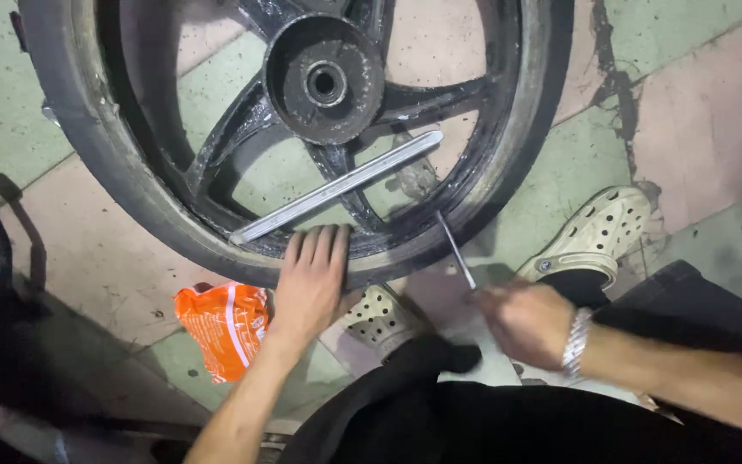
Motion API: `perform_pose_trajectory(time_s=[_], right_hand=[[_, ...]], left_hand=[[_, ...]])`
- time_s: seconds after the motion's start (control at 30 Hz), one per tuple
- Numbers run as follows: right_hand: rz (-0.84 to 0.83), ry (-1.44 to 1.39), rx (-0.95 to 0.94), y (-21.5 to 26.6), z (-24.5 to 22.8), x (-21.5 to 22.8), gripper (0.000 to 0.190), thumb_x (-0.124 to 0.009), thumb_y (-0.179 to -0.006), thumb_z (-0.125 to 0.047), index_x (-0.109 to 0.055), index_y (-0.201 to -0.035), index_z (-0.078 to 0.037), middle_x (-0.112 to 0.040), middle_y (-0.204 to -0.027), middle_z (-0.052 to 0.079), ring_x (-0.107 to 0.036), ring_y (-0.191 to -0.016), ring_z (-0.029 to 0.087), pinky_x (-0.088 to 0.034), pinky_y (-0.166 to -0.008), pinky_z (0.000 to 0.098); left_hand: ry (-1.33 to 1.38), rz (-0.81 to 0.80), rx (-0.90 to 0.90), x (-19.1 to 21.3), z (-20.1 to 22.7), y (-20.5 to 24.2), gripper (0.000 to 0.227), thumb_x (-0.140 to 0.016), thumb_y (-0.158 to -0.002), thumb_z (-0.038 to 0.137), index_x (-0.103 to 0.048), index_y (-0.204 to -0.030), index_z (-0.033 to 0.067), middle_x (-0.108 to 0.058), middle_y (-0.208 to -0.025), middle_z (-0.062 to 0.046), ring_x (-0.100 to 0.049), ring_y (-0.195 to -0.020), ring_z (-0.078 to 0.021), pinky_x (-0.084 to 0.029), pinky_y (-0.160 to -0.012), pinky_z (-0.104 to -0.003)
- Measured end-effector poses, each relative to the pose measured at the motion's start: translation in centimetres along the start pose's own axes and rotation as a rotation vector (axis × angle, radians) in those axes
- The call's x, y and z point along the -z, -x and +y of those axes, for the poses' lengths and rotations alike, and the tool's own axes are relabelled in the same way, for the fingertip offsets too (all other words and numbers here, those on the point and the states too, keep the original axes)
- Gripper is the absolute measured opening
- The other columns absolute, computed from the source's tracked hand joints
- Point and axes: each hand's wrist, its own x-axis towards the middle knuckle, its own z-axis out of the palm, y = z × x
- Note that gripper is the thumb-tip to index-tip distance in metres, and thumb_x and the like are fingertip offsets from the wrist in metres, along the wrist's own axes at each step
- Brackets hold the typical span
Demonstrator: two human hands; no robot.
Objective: Removing a motorcycle tire from the rim using tire irons
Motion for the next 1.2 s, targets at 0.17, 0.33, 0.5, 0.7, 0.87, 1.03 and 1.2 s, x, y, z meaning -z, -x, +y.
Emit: perform_pose_trajectory(time_s=[0.17, 0.33, 0.5, 0.7, 0.87, 1.03, 1.2], right_hand=[[0.162, -0.606, -0.529, 4.1, 2.2, 0.4, 0.020, -0.068, -0.089, -0.022, -0.077, -0.106, -0.016, -0.079, -0.082, 0.012, -0.079, -0.077, 0.035, -0.062, -0.068, 0.0422], [0.275, -0.918, -0.540, 4.8, 2.0, 1.9, 0.035, -0.061, -0.092, -0.012, -0.062, -0.127, -0.018, -0.077, -0.056, 0.011, -0.074, -0.044, 0.024, -0.059, -0.046, 0.0364], [0.364, -1.076, -0.508, 4.4, 2.8, 1.9, 0.050, -0.059, -0.093, -0.007, -0.056, -0.143, -0.009, -0.078, -0.082, 0.016, -0.068, -0.050, 0.018, -0.060, -0.040, 0.0318], [0.361, -0.873, -0.686, 2.7, 2.3, 2.0, 0.042, -0.065, -0.092, -0.014, -0.066, -0.134, -0.011, -0.080, -0.096, 0.023, -0.077, -0.085, 0.041, -0.058, -0.078, 0.0517], [0.298, -0.856, -0.804, 0.7, 1.8, 0.8, 0.040, -0.071, -0.092, -0.032, -0.071, -0.126, -0.012, -0.079, -0.096, 0.020, -0.075, -0.098, 0.038, -0.057, -0.086, 0.0510], [0.286, -0.917, -0.790, 1.2, 2.2, -0.7, 0.043, -0.073, -0.090, -0.034, -0.069, -0.128, -0.015, -0.080, -0.086, 0.013, -0.077, -0.089, 0.030, -0.058, -0.085, 0.0451], [0.385, -1.362, -0.314, -0.7, -2.4, 11.5, 0.066, -0.070, -0.088, -0.025, -0.050, -0.143, 0.006, -0.064, -0.128, 0.038, -0.060, -0.122, 0.054, -0.046, -0.101, 0.0702]], left_hand=[[0.044, -0.140, -0.037, -4.2, 1.1, -3.7, 0.120, -0.089, -0.031, 0.072, -0.056, -0.125, 0.0048, -0.062, -0.106, -0.014, -0.061, -0.101, -0.0319, -0.045, -0.089, -0.046], [0.476, -0.436, 0.033, 1.6, 2.7, -8.1, 0.103, -0.087, -0.064, 0.061, -0.051, -0.137, -0.0025, -0.063, -0.124, -0.025, -0.061, -0.118, -0.0444, -0.046, -0.100, -0.057], [0.597, -0.543, 0.102, 0.6, 3.9, -10.2, 0.093, -0.080, -0.070, 0.065, -0.056, -0.133, 0.0012, -0.067, -0.118, -0.024, -0.066, -0.114, -0.0464, -0.052, -0.097, -0.058], [0.741, -0.519, 0.208, 1.4, 5.4, -11.7, 0.084, -0.082, -0.069, 0.062, -0.057, -0.124, 0.0031, -0.067, -0.118, -0.020, -0.063, -0.120, -0.0428, -0.050, -0.100, -0.057], [0.746, -0.518, 0.272, 1.1, 5.6, -12.6, 0.073, -0.085, -0.070, 0.056, -0.059, -0.118, 0.0078, -0.068, -0.112, -0.017, -0.065, -0.117, -0.0383, -0.051, -0.099, -0.053], [0.759, -0.543, 0.299, 2.7, 5.8, -13.5, 0.074, -0.085, -0.070, 0.056, -0.059, -0.120, 0.0090, -0.068, -0.114, -0.016, -0.065, -0.118, -0.0375, -0.051, -0.100, -0.052], [0.761, -0.559, 0.255, -0.7, 5.0, -12.2, 0.082, -0.085, -0.069, 0.058, -0.054, -0.124, 0.0051, -0.065, -0.122, -0.023, -0.060, -0.124, -0.0426, -0.047, -0.105, -0.057]])
